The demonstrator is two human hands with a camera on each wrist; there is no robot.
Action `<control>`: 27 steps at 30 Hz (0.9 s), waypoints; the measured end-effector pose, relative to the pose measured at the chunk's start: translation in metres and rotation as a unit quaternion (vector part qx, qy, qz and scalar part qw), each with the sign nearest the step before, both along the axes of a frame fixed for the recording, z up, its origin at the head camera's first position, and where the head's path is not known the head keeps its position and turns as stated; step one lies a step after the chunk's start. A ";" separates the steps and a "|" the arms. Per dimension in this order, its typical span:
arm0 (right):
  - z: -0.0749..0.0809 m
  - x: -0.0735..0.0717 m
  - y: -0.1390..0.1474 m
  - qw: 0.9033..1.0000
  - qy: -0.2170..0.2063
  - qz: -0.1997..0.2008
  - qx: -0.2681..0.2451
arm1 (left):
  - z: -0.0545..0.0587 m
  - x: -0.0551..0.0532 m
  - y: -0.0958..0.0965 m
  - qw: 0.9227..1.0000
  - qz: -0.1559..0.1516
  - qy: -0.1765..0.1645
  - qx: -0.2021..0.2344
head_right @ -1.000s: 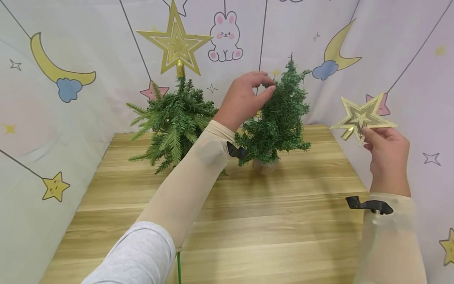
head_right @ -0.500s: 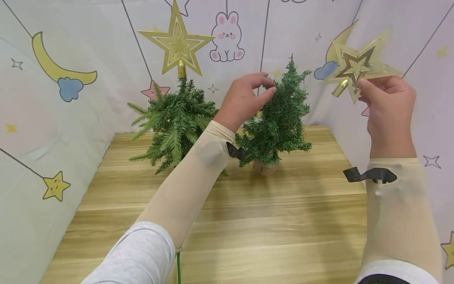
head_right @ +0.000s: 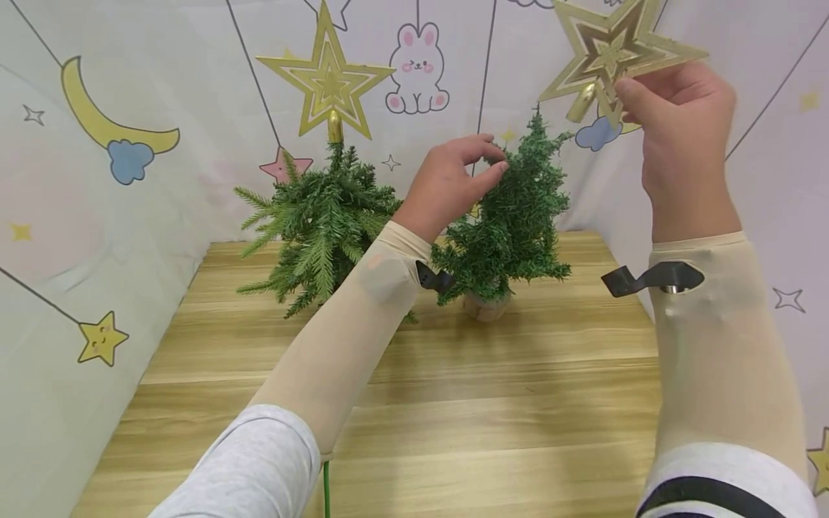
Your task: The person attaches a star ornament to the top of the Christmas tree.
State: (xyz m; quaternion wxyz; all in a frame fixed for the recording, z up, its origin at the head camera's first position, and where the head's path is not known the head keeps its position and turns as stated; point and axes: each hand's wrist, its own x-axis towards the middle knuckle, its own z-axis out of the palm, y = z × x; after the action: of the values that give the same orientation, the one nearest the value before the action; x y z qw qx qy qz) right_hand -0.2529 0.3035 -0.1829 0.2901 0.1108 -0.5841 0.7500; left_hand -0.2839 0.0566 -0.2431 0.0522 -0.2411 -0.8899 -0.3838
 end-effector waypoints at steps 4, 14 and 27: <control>0.010 -0.004 -0.013 0.999 0.026 0.007 0.027 | -0.001 0.000 0.000 1.000 -0.002 0.003 0.002; 0.022 -0.012 -0.035 0.996 0.045 0.027 0.075 | -0.002 0.001 0.002 1.000 -0.009 0.007 0.000; 0.022 -0.021 -0.033 0.996 -0.030 0.030 0.084 | -0.001 -0.001 0.001 1.000 -0.006 0.012 0.001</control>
State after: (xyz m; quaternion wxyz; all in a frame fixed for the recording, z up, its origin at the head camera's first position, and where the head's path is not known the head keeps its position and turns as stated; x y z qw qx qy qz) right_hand -0.2744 0.2704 -0.1611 0.2396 0.1298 -0.6495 0.7098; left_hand -0.2846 0.0578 -0.2444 0.0607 -0.2514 -0.8874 -0.3816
